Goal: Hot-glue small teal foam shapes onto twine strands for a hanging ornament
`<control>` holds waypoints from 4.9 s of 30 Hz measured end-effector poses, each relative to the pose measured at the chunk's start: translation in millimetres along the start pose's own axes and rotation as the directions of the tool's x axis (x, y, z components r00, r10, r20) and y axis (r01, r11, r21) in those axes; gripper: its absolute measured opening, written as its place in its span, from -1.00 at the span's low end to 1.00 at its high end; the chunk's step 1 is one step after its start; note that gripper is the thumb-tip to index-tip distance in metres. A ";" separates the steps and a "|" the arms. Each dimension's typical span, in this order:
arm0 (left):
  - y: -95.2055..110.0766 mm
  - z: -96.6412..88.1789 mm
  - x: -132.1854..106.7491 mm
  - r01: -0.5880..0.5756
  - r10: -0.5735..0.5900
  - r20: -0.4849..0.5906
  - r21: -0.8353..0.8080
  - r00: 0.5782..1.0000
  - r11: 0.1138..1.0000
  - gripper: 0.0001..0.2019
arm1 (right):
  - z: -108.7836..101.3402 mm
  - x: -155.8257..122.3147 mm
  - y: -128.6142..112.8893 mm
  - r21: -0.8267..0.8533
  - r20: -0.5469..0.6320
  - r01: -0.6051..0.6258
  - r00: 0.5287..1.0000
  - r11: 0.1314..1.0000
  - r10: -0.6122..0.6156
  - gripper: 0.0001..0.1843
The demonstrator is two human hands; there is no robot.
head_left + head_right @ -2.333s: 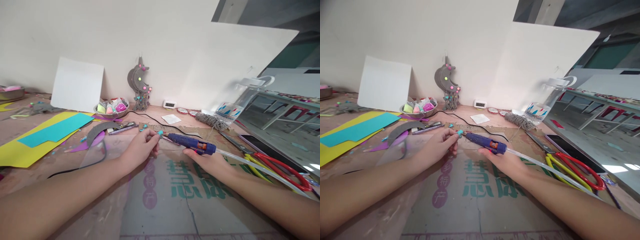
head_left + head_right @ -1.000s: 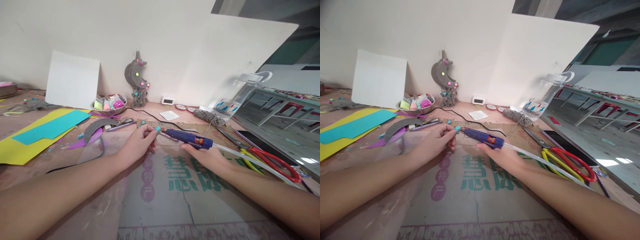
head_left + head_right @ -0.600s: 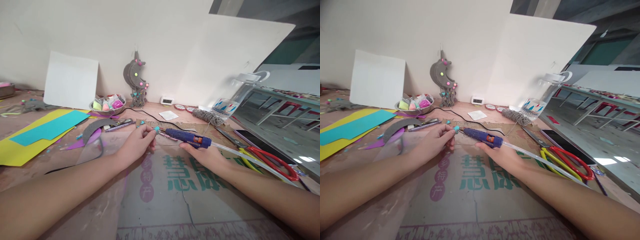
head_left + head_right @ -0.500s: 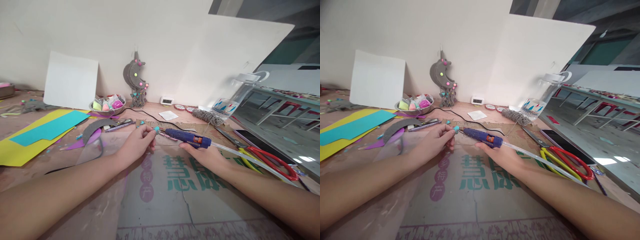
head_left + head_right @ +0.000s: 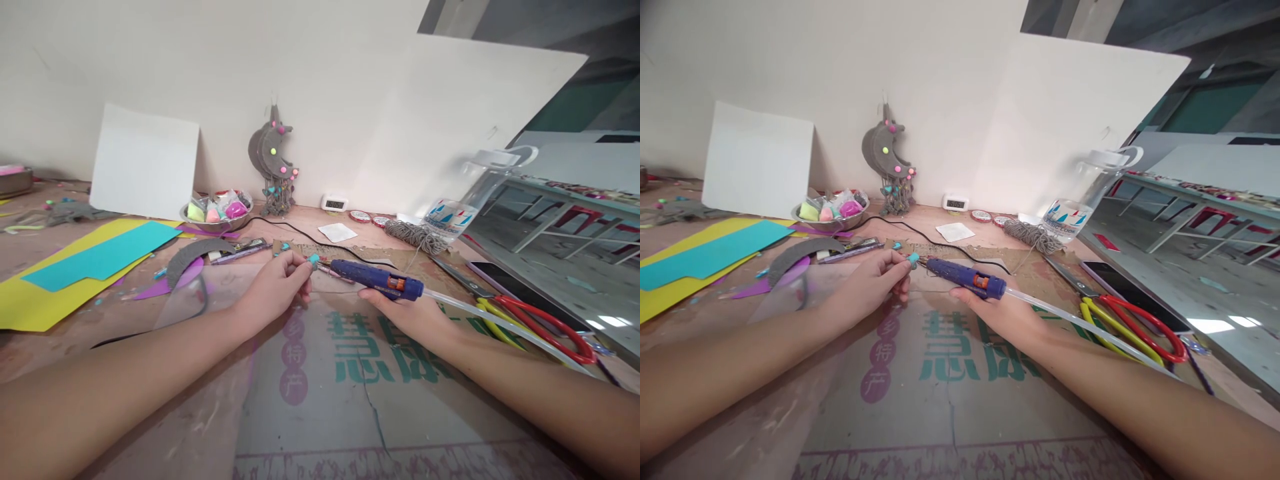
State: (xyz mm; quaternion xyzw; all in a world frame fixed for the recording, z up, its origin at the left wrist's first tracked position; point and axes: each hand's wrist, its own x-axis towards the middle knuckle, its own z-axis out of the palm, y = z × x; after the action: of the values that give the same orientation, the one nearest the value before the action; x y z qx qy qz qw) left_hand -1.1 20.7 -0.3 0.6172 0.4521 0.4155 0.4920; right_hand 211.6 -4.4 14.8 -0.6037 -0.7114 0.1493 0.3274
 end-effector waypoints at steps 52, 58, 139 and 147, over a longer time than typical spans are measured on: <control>-5.3 -1.4 0.0 0.021 -0.023 -0.042 -0.045 0.999 0.999 -0.73 | -27.6 24.6 -1.2 0.119 0.074 0.082 0.993 0.989 -0.091 -0.53; -6.8 -1.0 0.4 0.057 -0.059 -0.045 -0.049 0.997 0.997 -0.71 | -48.0 85.8 7.5 0.022 0.061 0.026 0.998 0.999 -0.027 -0.53; -1.3 -0.4 -2.0 -0.109 0.109 0.010 0.231 0.994 0.967 -0.81 | 29.8 16.6 -16.4 0.535 0.363 -0.182 0.931 0.825 -0.030 -0.77; 1.5 1.0 -5.0 -0.128 0.122 0.041 0.275 0.992 0.953 -0.81 | 26.0 24.0 -15.2 0.436 0.252 -0.095 0.968 0.895 -0.020 -0.79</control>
State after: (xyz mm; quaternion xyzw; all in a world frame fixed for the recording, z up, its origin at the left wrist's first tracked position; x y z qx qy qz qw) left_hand -1.1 15.5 0.7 0.7121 0.4600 0.3714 0.3788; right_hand 181.9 19.9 11.6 -0.5028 -0.6823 0.3887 0.3613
